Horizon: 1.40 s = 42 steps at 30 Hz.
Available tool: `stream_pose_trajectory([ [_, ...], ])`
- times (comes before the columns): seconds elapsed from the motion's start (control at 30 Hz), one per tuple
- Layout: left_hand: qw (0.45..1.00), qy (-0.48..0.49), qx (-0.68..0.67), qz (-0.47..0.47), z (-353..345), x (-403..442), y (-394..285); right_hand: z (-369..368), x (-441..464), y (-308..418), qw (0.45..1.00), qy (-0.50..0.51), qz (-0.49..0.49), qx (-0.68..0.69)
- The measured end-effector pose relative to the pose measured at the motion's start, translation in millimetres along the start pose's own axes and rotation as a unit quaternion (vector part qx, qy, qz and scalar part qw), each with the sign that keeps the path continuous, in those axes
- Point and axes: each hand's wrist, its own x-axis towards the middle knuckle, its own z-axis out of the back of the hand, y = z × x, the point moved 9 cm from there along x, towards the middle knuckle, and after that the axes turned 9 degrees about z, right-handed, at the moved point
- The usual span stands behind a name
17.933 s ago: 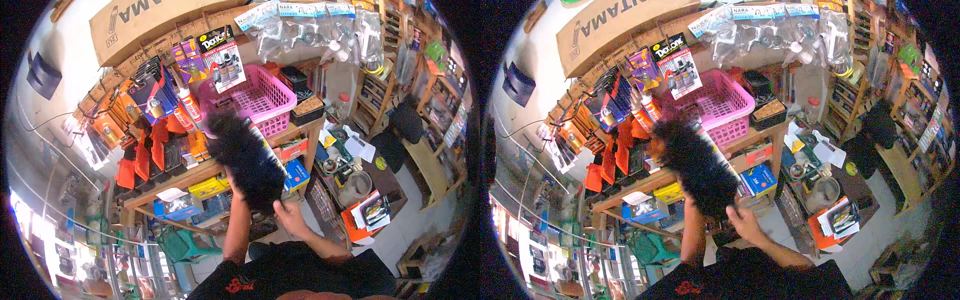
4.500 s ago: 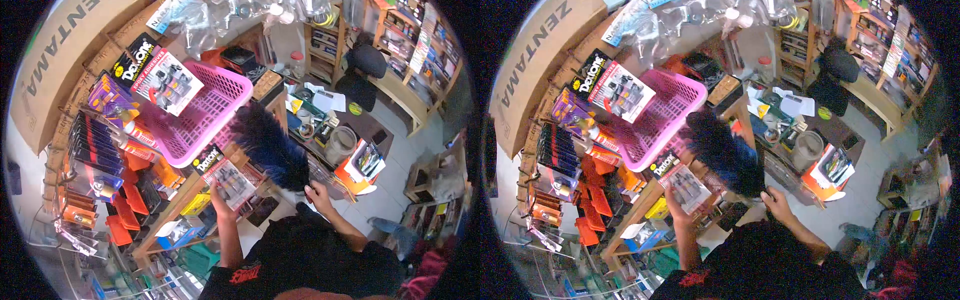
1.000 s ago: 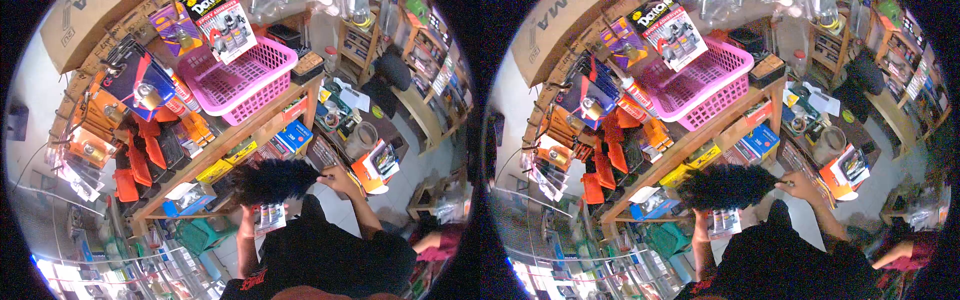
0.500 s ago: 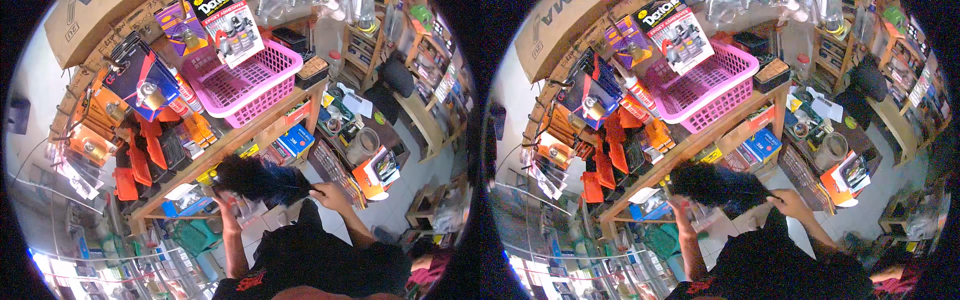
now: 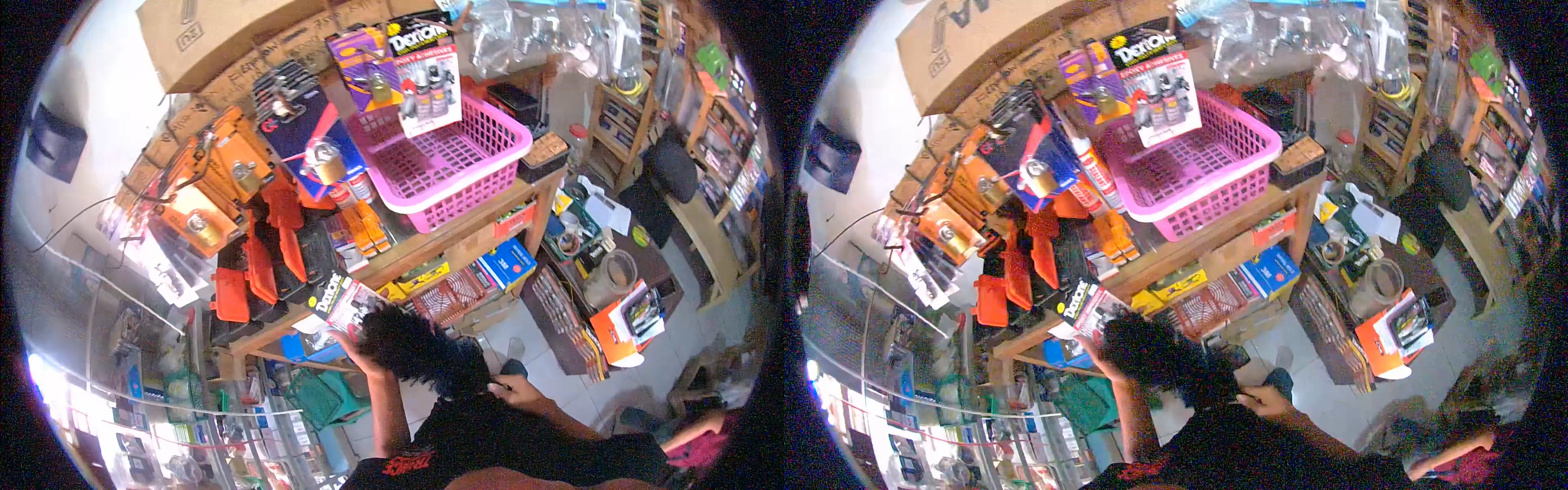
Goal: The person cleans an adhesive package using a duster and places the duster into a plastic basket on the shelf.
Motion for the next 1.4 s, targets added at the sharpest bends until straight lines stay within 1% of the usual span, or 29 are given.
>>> stream_pose_trajectory([
  [0.03,0.999,0.039,-0.021,-0.006,-5.9,-3.3,-1.7,2.1,4.8,1.1,1.000,-0.006,0.015,-0.015],
  [0.07,0.996,0.040,-0.069,0.029,7.4,1.8,7.4,4.8,8.8,3.9,0.999,-0.013,0.029,-0.031],
  [0.1,0.947,0.090,-0.296,0.082,4.2,-0.4,19.4,8.1,13.2,9.8,0.998,-0.020,0.042,-0.047],
  [0.13,0.842,0.136,-0.505,0.133,-3.6,-4.4,29.5,16.7,17.4,14.9,0.995,-0.066,0.049,-0.061],
  [0.23,0.846,0.153,-0.496,0.121,-1.7,-0.5,22.0,39.7,28.3,54.3,0.983,-0.141,0.085,-0.075],
  [0.27,0.951,0.097,-0.290,0.051,0.5,3.4,8.5,37.1,29.4,46.3,0.988,-0.112,0.071,-0.084],
  [0.3,0.997,0.031,-0.068,-0.023,4.5,3.7,-9.7,32.9,28.6,42.9,0.987,-0.092,0.089,-0.098],
  [0.33,0.993,0.110,-0.042,-0.005,8.0,1.8,-15.2,27.4,26.5,39.0,0.985,-0.072,0.106,-0.112],
  [0.37,0.991,0.036,-0.124,-0.031,29.9,11.9,-26.9,21.0,25.5,37.6,0.983,-0.051,0.124,-0.127],
  [0.4,0.992,0.083,-0.088,-0.031,24.1,11.2,-37.4,18.4,24.9,46.8,0.977,-0.067,0.169,-0.110],
  [0.43,0.990,0.128,-0.052,-0.031,18.1,8.5,-43.8,18.8,27.8,44.7,0.982,-0.070,0.137,-0.105],
  [0.5,0.993,0.011,0.034,-0.110,31.3,6.5,-58.0,18.8,32.1,40.4,0.990,-0.077,0.073,-0.095],
  [0.57,0.979,-0.107,0.069,-0.162,27.3,-2.3,-73.8,13.0,37.8,39.3,0.991,-0.087,0.084,-0.061],
  [0.6,0.967,-0.140,0.054,-0.204,25.9,-5.7,-79.7,7.2,38.3,38.2,0.991,-0.079,0.102,-0.045],
  [0.7,0.993,0.058,-0.041,-0.092,21.1,7.9,-70.2,-4.3,39.1,48.5,0.990,-0.033,0.130,-0.041],
  [0.73,0.965,0.240,-0.034,-0.102,4.0,9.6,-81.9,-6.3,39.8,54.5,0.989,-0.014,0.137,-0.048],
  [0.77,0.981,0.162,-0.030,-0.103,27.5,17.4,-79.1,-1.2,40.9,55.4,0.992,-0.031,0.113,-0.037],
  [0.83,0.994,0.001,-0.024,-0.103,18.3,11.3,-76.0,6.6,38.9,53.4,0.996,-0.064,0.060,-0.014],
  [0.87,0.992,0.019,0.036,-0.122,3.7,9.7,-78.0,5.6,37.4,52.0,0.996,-0.063,0.064,-0.010],
  [0.9,0.981,-0.098,0.066,-0.154,-5.2,-1.6,-85.3,4.2,36.6,48.6,0.996,-0.061,0.066,-0.005],
  [0.93,0.992,-0.003,0.023,-0.124,-12.0,6.4,-80.0,2.7,35.4,44.5,0.996,-0.059,0.068,-0.001],
  [1.0,0.980,0.182,-0.061,-0.057,-25.5,12.6,-72.5,7.8,33.0,39.6,0.993,-0.080,0.071,-0.041],
  [1.1,0.982,0.159,-0.029,-0.095,-26.8,11.5,-77.1,11.1,27.7,33.1,0.993,-0.104,0.038,-0.032],
  [1.13,0.992,0.009,0.037,-0.117,-28.1,3.6,-78.9,10.4,27.1,20.5,0.994,-0.105,0.029,-0.032],
  [1.17,0.993,0.002,0.001,-0.118,-27.1,1.7,-73.5,9.6,24.4,12.7,0.994,-0.106,0.019,-0.032],
  [1.23,0.991,0.095,-0.006,-0.092,-25.2,8.3,-66.8,7.7,22.6,37.4,0.995,-0.096,0.040,0.009],
  [1.27,0.980,0.187,-0.025,-0.058,-35.7,8.5,-63.3,7.9,21.9,43.3,0.994,-0.103,0.044,0.014],
  [1.37,0.990,0.030,0.089,-0.108,-36.8,-1.5,-66.4,18.2,16.5,38.7,0.991,-0.130,0.031,0.001],
  [1.4,0.993,-0.033,0.037,-0.103,-34.9,-4.9,-62.5,19.2,15.7,32.9,0.990,-0.138,0.030,-0.003],
])
